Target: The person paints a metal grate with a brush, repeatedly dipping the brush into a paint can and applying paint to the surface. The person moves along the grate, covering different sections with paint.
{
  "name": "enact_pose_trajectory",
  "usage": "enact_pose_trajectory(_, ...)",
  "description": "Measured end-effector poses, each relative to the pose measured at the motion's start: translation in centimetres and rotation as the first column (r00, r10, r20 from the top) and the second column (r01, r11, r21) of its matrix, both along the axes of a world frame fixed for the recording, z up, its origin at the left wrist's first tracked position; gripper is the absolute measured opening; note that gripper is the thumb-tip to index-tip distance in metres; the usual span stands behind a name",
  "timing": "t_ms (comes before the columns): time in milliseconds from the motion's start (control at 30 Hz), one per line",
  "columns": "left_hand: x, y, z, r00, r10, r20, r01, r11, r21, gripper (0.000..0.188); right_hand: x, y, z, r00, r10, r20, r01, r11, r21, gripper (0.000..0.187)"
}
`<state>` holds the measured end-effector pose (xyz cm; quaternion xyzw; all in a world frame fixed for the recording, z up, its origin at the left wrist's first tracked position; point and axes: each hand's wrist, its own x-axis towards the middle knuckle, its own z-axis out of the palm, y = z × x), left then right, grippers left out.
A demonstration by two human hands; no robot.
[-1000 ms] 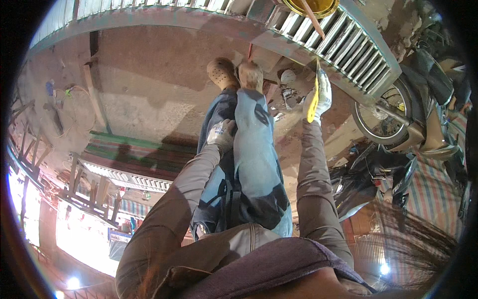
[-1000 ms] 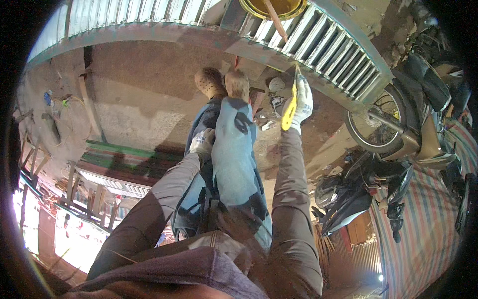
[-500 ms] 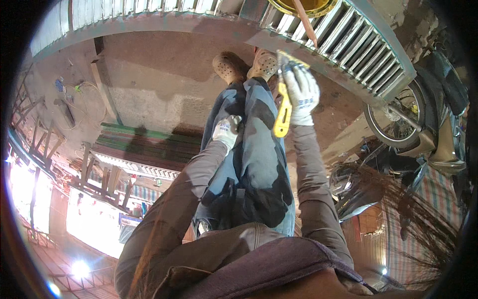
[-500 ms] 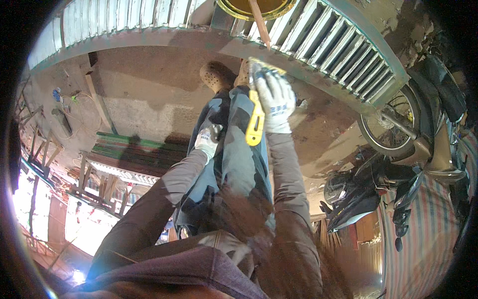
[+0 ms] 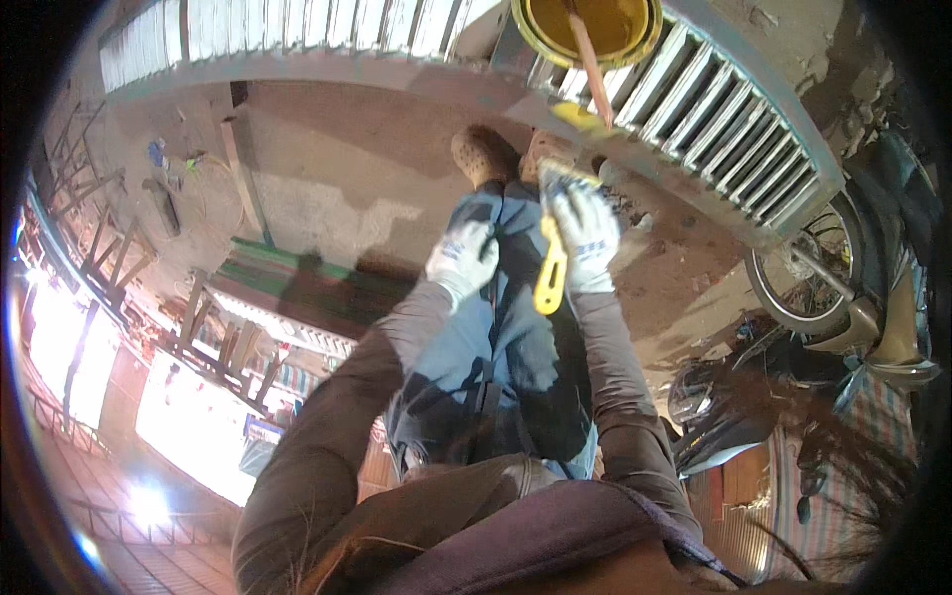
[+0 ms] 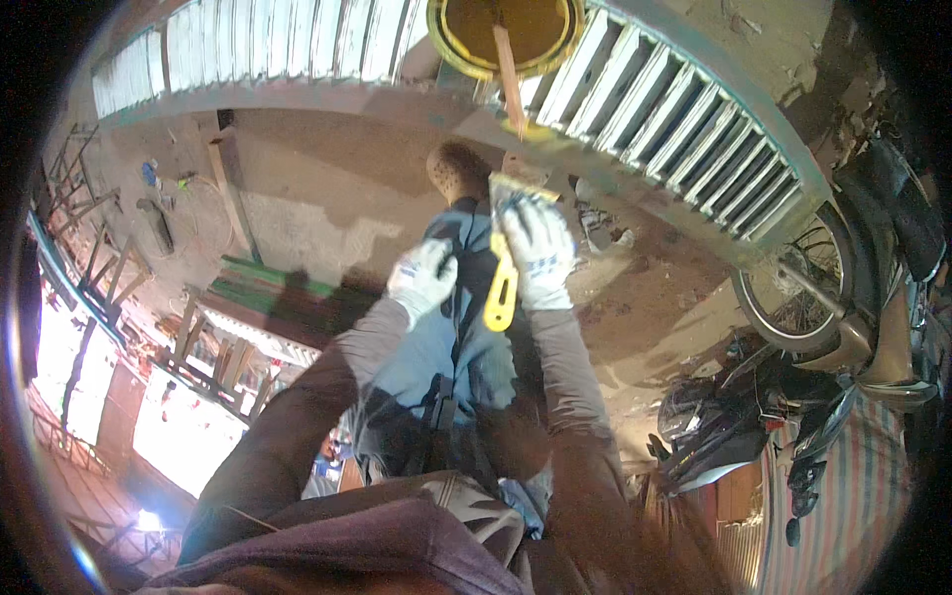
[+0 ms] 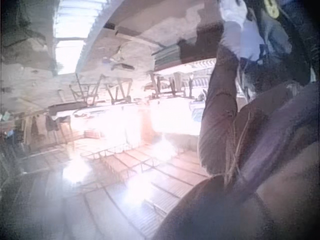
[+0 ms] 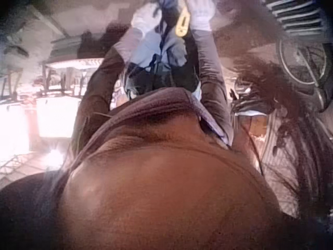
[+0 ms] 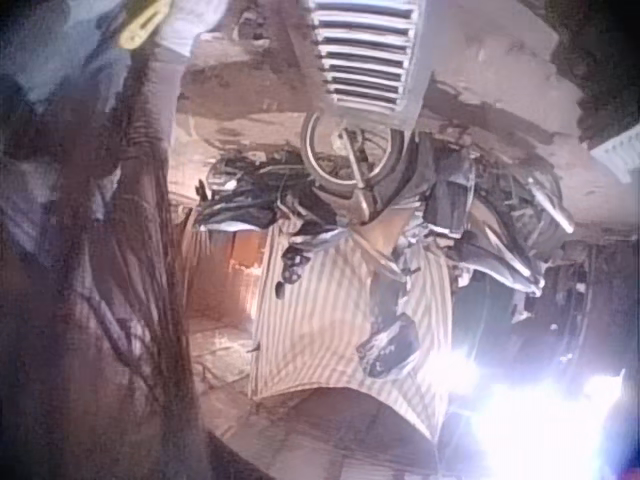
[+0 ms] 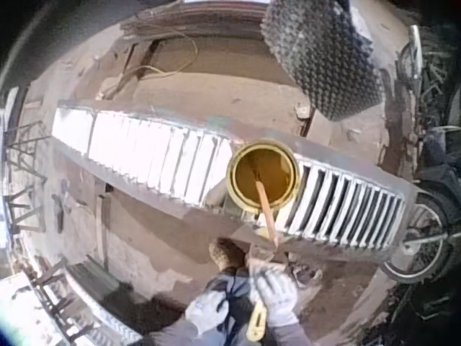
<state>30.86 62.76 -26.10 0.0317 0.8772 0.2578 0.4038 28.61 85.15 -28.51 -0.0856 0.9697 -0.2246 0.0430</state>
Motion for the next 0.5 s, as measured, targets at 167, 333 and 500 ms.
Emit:
enact_pose_trajectory(167, -1.1, -6.0, 2.8, 0.985, 0.108, -0.132, -0.113, 0.993, -0.024, 0.026, -6.0, 3.0, 0.2, 0.984, -0.038, -0.175, 0.050, 0.997, 0.062, 0.034)
enact_pose_trajectory(333, 4.9, -11.3, 0.2, 0.959, -0.249, 0.137, 0.266, 0.956, -0.126, 0.035, -8.2, 1.3, -0.8, 0.992, 0.025, -0.122, -0.004, 0.985, 0.175, 0.037)
enact_pose_trajectory(500, 3.6, -12.4, -1.1, 0.848, -0.360, 0.390, 0.432, 0.894, -0.115, 0.034, -6.2, 0.6, -2.8, 0.990, 0.011, -0.140, 0.017, 0.980, 0.200, 0.036)
